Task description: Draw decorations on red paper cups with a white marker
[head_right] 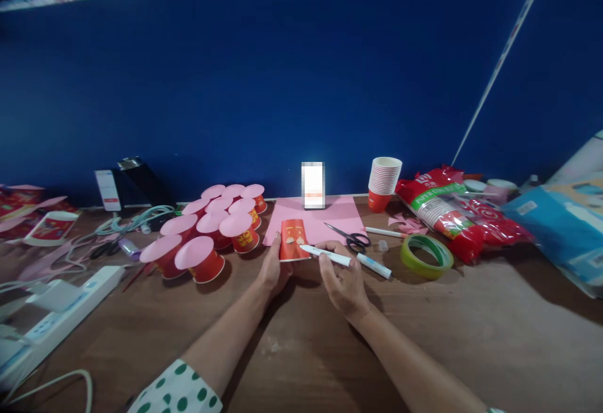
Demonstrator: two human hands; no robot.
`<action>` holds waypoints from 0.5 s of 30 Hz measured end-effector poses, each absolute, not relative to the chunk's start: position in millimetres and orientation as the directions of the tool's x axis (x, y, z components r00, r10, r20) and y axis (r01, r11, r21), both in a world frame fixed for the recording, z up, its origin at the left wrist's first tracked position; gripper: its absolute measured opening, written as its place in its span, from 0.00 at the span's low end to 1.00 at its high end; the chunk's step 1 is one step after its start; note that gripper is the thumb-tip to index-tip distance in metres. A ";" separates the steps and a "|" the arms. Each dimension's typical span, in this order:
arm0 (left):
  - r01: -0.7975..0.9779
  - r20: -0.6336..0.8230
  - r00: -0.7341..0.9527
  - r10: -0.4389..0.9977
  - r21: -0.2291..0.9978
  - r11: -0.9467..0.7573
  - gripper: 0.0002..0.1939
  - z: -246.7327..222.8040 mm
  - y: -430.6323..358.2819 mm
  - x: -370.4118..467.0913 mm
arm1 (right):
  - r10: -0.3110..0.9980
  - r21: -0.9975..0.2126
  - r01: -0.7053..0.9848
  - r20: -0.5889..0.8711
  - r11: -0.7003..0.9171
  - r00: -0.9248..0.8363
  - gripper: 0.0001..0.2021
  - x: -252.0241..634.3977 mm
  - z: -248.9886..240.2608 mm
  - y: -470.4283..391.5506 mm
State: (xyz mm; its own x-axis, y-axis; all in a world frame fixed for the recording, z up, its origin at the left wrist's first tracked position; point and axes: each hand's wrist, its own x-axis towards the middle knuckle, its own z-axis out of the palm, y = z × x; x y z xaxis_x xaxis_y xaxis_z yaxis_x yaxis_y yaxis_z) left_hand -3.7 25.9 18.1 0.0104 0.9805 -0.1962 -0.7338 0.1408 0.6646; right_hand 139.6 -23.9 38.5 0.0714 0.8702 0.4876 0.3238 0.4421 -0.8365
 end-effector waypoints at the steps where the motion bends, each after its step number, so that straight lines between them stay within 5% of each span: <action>1: -0.735 -0.200 0.009 0.980 0.663 0.142 0.17 17.2 26.3 -3.8 | 0.869 -0.830 0.341 0.490 0.442 0.067 0.09 140.0 38.2 -23.8; 15: -0.735 -0.259 0.032 0.965 0.649 0.198 0.18 20.2 24.9 -5.7 | 0.868 -0.821 0.347 0.495 0.453 0.039 0.10 139.8 35.8 -24.1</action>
State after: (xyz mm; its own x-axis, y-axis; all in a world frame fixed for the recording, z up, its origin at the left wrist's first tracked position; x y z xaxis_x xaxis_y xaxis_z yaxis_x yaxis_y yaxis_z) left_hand -5.7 24.9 20.2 0.0316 0.9653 -0.2594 -0.7345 0.1984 0.6489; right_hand 139.8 -24.1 35.8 0.0389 0.8678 0.4954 0.3467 0.4532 -0.8212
